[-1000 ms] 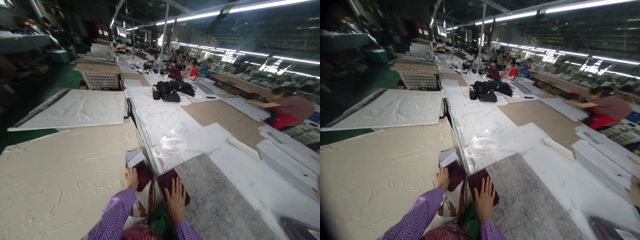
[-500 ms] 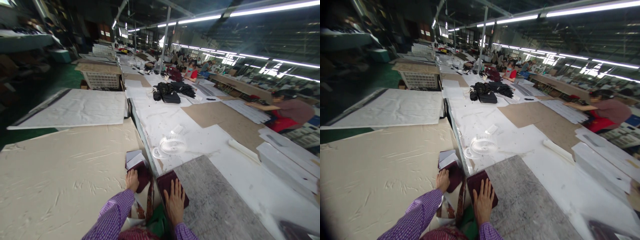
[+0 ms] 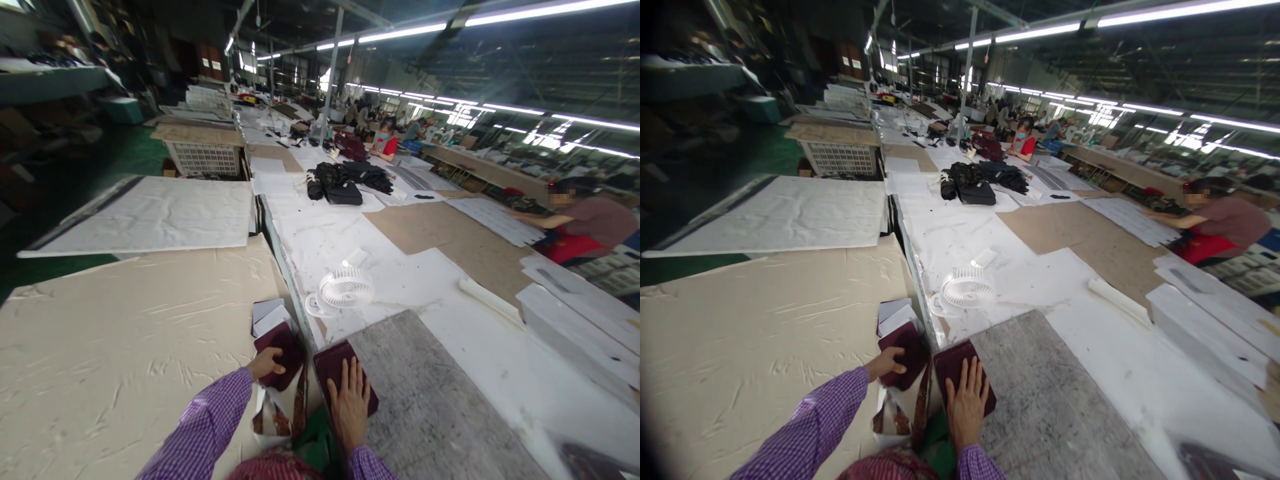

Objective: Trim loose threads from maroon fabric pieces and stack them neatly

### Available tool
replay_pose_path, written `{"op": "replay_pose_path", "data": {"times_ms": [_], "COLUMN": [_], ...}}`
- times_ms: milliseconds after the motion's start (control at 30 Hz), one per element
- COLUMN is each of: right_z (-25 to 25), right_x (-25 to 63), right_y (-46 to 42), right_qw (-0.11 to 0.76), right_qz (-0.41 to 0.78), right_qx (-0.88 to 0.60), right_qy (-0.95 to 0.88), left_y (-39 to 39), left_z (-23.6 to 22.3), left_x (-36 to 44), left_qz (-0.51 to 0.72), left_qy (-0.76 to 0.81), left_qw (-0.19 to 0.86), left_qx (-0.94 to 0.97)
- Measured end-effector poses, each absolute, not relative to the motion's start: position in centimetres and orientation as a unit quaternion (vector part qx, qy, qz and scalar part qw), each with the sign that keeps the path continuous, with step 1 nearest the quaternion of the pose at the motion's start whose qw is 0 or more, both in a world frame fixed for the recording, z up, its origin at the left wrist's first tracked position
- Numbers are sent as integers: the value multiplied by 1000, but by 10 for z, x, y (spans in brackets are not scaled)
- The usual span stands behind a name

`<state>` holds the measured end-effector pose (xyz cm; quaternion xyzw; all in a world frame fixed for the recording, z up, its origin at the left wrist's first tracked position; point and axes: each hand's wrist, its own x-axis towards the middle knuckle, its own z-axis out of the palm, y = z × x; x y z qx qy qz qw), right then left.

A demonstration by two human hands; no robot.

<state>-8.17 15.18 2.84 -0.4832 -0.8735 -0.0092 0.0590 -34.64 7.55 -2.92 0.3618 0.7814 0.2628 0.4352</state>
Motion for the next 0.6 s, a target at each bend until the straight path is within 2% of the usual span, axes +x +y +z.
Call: {"op": "replay_pose_path", "data": {"times_ms": [167, 333, 500, 600], "right_z": [27, 29, 26, 21], "right_x": [-81, -81, -80, -74], "right_y": [153, 153, 151, 155], "right_qw": [54, 55, 74, 91], "right_qz": [-3, 17, 45, 117], "right_qx": [-485, -490, -491, -490], "right_qy": [-873, -870, -867, -859], "left_y": [63, 52, 45, 45], "left_z": [-23, -6, 44, 85], "left_x": [-326, -338, -365, -374], "left_qz": [335, 461, 658, 657], "left_qy": [725, 731, 611, 611], "left_qw": [483, 431, 428, 415], "left_qx": [358, 259, 105, 152]}}
